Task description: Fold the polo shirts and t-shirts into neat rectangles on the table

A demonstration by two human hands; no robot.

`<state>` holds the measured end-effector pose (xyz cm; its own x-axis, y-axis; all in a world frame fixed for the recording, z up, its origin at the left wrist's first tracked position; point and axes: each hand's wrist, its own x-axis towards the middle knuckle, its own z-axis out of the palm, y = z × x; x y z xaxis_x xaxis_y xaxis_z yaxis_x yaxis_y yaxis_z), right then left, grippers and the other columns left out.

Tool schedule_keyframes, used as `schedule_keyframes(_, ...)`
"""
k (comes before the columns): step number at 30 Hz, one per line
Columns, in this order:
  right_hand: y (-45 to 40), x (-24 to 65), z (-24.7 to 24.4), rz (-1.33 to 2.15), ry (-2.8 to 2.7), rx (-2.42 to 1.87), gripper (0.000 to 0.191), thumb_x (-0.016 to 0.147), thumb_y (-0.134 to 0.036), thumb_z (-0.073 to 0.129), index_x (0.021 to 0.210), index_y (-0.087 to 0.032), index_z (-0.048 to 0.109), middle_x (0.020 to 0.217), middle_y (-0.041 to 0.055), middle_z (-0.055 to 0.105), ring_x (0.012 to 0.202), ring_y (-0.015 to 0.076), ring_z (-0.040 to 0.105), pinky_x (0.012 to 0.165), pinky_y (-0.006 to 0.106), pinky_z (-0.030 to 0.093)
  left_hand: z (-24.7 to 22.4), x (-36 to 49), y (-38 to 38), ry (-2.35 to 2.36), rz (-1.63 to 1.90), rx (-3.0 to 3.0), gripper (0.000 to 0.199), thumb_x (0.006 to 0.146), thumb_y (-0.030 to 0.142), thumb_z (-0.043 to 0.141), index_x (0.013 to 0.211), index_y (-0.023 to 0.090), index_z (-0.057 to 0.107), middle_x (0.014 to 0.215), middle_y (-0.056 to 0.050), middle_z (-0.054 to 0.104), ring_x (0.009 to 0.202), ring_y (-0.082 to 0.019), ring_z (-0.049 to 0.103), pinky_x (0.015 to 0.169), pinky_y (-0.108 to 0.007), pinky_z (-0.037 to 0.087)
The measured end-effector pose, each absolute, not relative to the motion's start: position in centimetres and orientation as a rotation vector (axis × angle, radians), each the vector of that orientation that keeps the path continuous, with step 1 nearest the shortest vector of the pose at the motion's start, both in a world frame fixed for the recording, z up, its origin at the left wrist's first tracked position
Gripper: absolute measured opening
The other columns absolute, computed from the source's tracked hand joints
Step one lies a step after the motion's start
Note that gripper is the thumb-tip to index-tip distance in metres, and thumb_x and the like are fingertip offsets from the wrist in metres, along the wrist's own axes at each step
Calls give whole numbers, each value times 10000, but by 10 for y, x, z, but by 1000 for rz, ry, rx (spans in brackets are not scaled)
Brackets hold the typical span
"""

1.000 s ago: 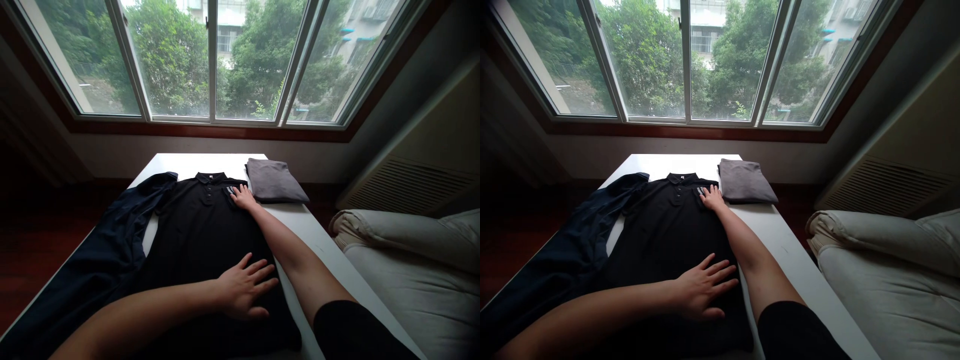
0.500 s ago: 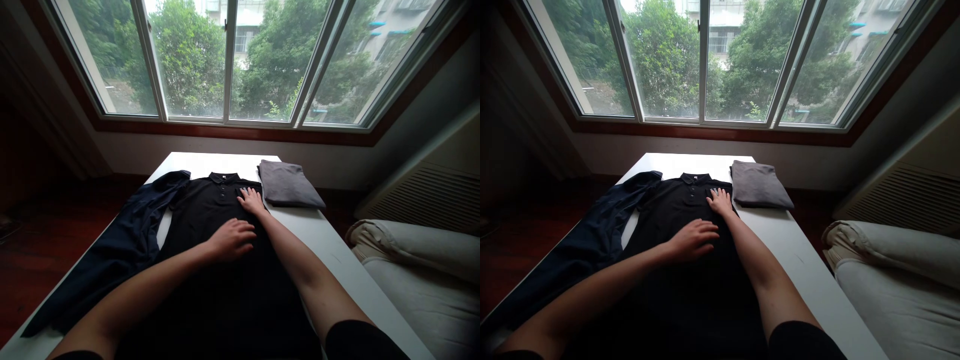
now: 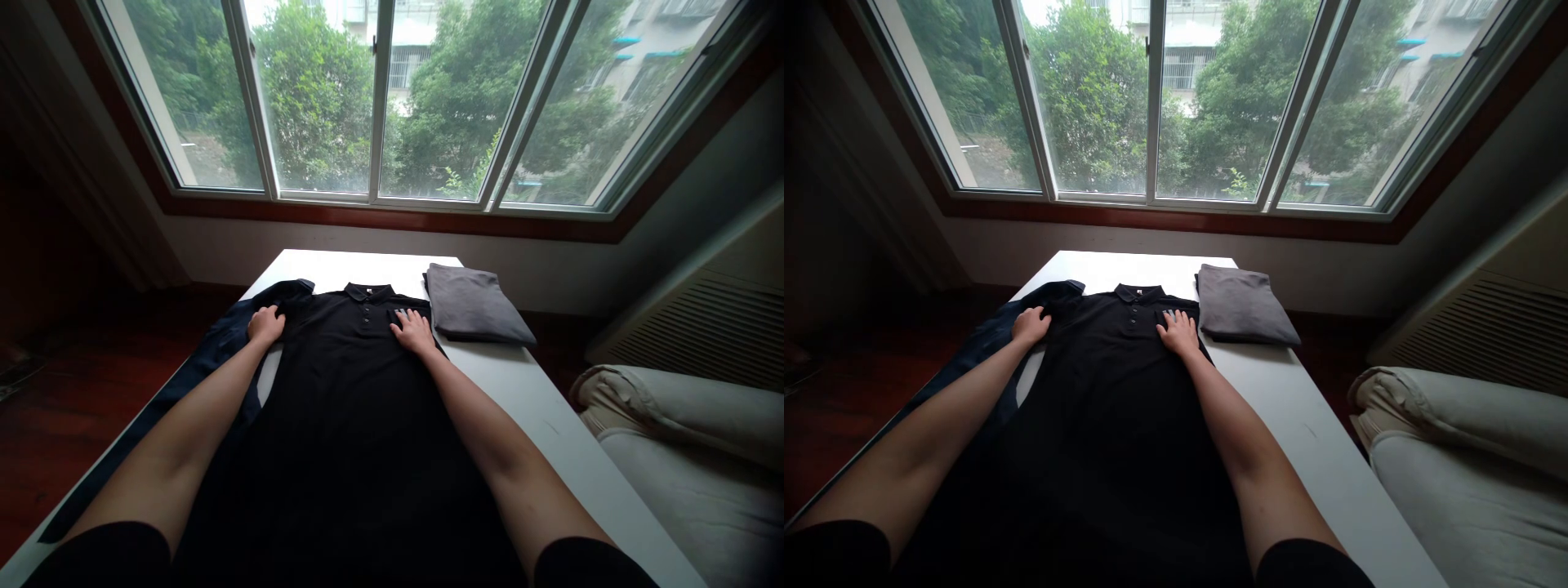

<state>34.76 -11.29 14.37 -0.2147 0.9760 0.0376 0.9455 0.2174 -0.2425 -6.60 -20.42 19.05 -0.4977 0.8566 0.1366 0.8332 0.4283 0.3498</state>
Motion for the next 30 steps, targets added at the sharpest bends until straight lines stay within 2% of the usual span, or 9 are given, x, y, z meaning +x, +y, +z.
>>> schedule_keyframes(5, -114, 347, 144, 238, -2289, -1852, 664, 1027, -599, 376, 1603, -268, 373, 1705, 83, 218, 1577, 277, 128, 1260, 479, 67, 201, -73, -195, 2603, 662, 1363, 319, 998, 344, 419, 1032, 134, 657, 1063, -153, 690, 986, -278, 612, 822, -359, 455)
schedule_keyframes(10, -114, 347, 142, 231, -2281, -1844, 661, 1027, -595, 383, 1600, -266, 380, 1703, 88, 224, 1575, 278, 138, 1259, 478, 70, 211, -74, -187, 2592, 770, 1290, 359, 981, 379, 434, 1039, 132, 689, 1005, -160, 704, 957, -286, 622, 777, -353, 451)
schedule_keyframes(17, -115, 346, 143, 236, -2274, -1855, 653, 1028, -587, 382, 1599, -269, 381, 1704, 82, 223, 1577, 271, 130, 1261, 473, 62, 228, -63, -174, 2571, 888, 1427, 380, 1021, 386, 423, 1109, 103, 661, 1109, -148, 701, 1009, -257, 611, 875, -349, 446)
schedule_keyframes(20, -115, 347, 143, 234, -2274, -1848, 652, 1027, -589, 383, 1596, -271, 385, 1703, 78, 226, 1576, 269, 136, 1262, 468, 66, 233, -44, -168, 2544, 883, 1583, 374, 1027, 405, 445, 1180, 130, 648, 1170, -144, 699, 1039, -266, 621, 915, -362, 451)
schedule_keyframes(23, -114, 347, 142, 229, -2273, -1846, 653, 1026, -593, 386, 1592, -267, 392, 1701, 80, 235, 1575, 271, 144, 1262, 466, 71, 233, -15, -164, 2352, 779, 1828, 389, 1015, 414, 459, 1254, 178, 655, 1194, -134, 712, 1062, -286, 651, 911, -354, 472)
schedule_keyframes(27, -113, 348, 141, 210, -2285, -1841, 656, 1028, -602, 378, 1592, -266, 392, 1697, 83, 243, 1571, 275, 155, 1261, 470, 80, 222, 21, -161, 2017, 574, 2056, 408, 981, 517, 524, 1230, 253, 710, 1108, -40, 753, 1010, -225, 684, 879, -272, 501)
schedule_keyframes(30, -114, 348, 140, 192, -2299, -1839, 658, 1034, -604, 358, 1597, -262, 379, 1700, 85, 233, 1571, 277, 145, 1258, 479, 82, 207, 35, -161, 2058, 539, 2063, 435, 1016, 508, 442, 1229, 245, 714, 1197, -66, 726, 1120, -240, 655, 965, -301, 483)
